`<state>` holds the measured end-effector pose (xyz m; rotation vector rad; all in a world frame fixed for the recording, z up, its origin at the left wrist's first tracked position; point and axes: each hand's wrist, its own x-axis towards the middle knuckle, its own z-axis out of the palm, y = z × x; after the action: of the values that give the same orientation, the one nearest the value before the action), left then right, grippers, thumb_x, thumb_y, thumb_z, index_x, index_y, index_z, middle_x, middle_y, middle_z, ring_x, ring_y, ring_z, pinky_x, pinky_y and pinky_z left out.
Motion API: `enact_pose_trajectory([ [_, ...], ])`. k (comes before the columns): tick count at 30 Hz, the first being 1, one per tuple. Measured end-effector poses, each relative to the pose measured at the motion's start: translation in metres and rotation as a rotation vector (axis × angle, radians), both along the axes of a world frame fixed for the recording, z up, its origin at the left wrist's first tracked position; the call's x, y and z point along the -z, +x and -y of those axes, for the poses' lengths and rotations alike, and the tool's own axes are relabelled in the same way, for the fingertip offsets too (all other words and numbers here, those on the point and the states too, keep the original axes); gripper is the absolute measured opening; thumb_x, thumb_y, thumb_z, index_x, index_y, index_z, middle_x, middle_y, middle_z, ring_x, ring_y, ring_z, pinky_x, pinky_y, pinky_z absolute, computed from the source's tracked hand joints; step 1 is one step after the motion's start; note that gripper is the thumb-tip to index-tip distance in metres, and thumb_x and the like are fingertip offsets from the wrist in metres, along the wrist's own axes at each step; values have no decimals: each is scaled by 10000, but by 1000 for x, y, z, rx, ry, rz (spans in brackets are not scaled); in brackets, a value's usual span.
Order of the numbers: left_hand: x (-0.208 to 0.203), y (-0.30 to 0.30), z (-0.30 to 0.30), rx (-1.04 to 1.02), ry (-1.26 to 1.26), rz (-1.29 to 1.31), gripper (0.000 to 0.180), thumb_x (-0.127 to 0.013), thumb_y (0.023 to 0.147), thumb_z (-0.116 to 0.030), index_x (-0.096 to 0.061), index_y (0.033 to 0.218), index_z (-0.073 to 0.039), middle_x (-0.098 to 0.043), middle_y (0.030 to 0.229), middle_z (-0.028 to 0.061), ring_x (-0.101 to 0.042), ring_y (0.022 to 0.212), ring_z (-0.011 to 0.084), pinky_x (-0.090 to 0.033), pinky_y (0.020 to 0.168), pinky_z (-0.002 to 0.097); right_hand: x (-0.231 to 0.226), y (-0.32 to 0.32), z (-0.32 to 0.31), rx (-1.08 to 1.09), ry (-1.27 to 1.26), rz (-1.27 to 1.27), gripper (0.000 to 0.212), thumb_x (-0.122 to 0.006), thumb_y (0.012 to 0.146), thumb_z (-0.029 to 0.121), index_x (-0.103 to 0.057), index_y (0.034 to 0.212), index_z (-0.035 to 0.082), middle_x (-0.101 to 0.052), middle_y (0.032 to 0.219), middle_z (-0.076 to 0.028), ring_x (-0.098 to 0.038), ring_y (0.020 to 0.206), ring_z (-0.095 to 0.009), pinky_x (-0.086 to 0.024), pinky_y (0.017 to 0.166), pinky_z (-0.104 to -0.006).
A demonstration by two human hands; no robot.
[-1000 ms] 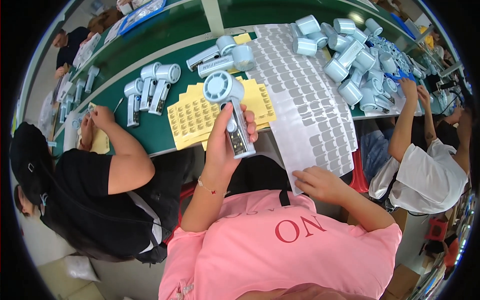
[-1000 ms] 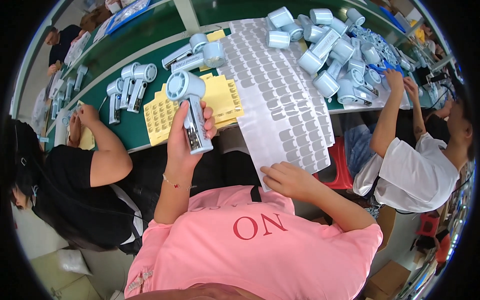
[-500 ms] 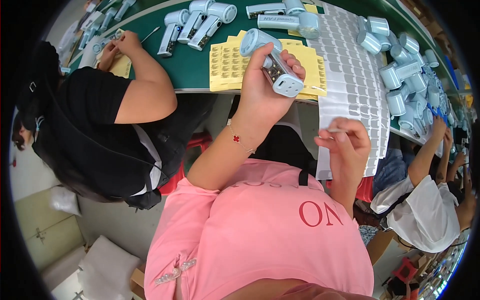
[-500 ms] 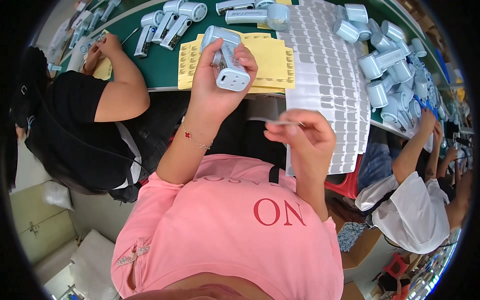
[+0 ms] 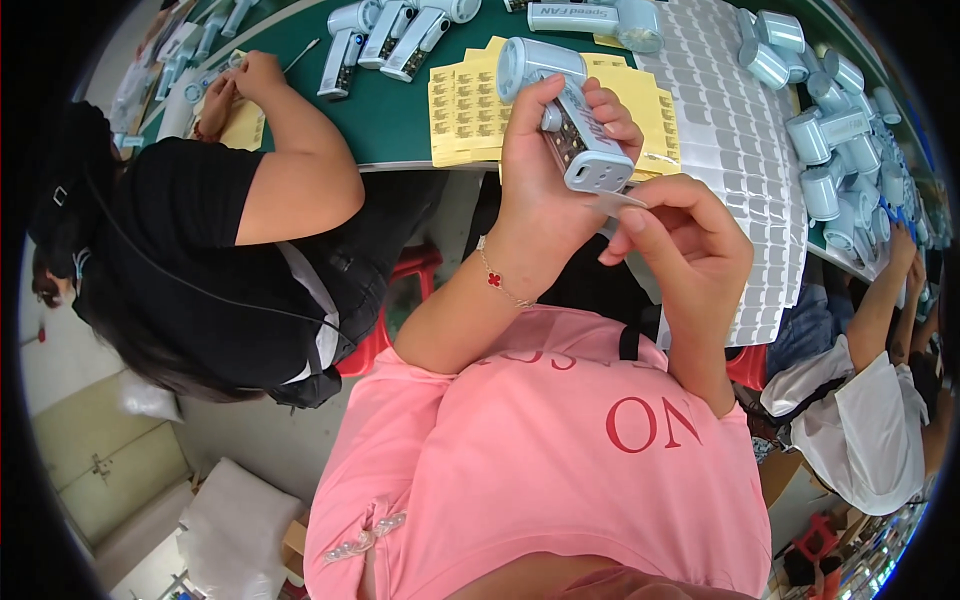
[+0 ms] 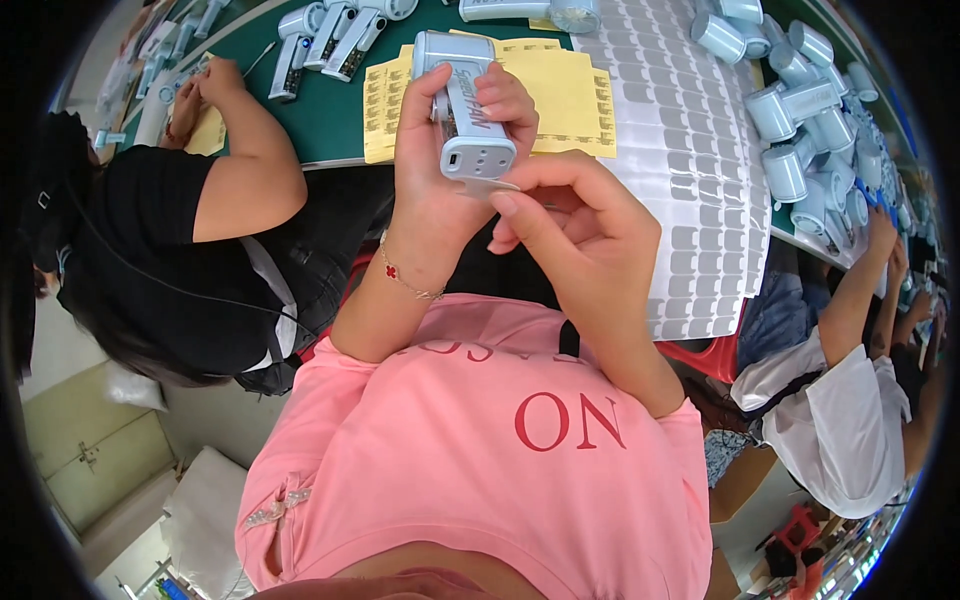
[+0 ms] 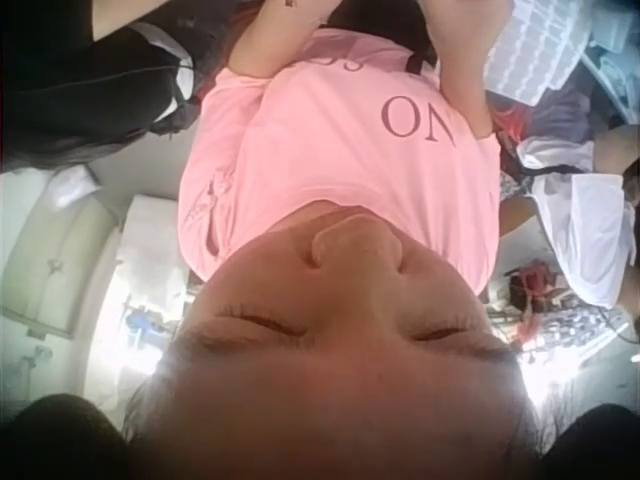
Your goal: The person assembles portable handheld fans by hand, applying stickers from label sheets and joining plastic components.
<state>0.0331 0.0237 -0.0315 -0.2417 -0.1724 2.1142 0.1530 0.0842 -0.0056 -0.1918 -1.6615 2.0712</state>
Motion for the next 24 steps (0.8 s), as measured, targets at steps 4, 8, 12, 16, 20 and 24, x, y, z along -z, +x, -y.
enact_pose_trajectory([
  [4, -1, 2, -2, -11, 33, -32, 231, -593, 781, -197, -463, 879, -33, -469, 758, 40, -470, 691, 141, -430, 651, 266, -1, -5, 3, 95, 104, 45, 94, -597, 814, -44, -570, 900, -71, -598, 777, -112, -601, 634, -142, -495, 581, -236],
  [8, -2, 2, -3, -12, 26, -14, 232, -593, 778, -197, -465, 878, -33, -468, 756, 37, -468, 688, 139, -430, 641, 265, -2, -3, 1, 64, 113, 50, 110, -602, 810, -62, -562, 912, -78, -579, 848, -85, -601, 695, -127, -516, 642, -229],
  [12, -2, 2, -3, 7, 30, 26, 234, -594, 777, -202, -464, 879, -36, -467, 753, 33, -466, 682, 136, -430, 633, 263, -1, -3, 0, 64, 144, 44, 111, -605, 805, -69, -561, 907, -79, -574, 859, -88, -598, 705, -129, -515, 643, -229],
  [16, -3, 5, -2, 19, 81, 44, 312, -622, 755, -117, -437, 963, 24, -454, 786, 55, -447, 687, 139, -429, 626, 247, 0, -4, 0, 32, 73, -30, 112, -603, 798, -84, -564, 903, -79, -562, 861, -86, -594, 715, -126, -512, 637, -228],
  [20, -4, 6, -2, 0, 62, 27, 302, -620, 756, -120, -442, 956, 20, -454, 783, 52, -446, 685, 137, -428, 625, 246, -2, -4, 2, 64, 151, 4, 111, -601, 795, -90, -565, 900, -78, -553, 860, -82, -593, 714, -123, -512, 633, -220],
  [24, -3, 6, -3, -11, 52, 16, 292, -618, 757, -125, -445, 945, 18, -452, 781, 50, -445, 683, 135, -427, 625, 244, -1, -4, 3, 78, 183, 16, 111, -600, 796, -90, -564, 901, -78, -551, 859, -80, -594, 716, -122, -514, 636, -216],
])
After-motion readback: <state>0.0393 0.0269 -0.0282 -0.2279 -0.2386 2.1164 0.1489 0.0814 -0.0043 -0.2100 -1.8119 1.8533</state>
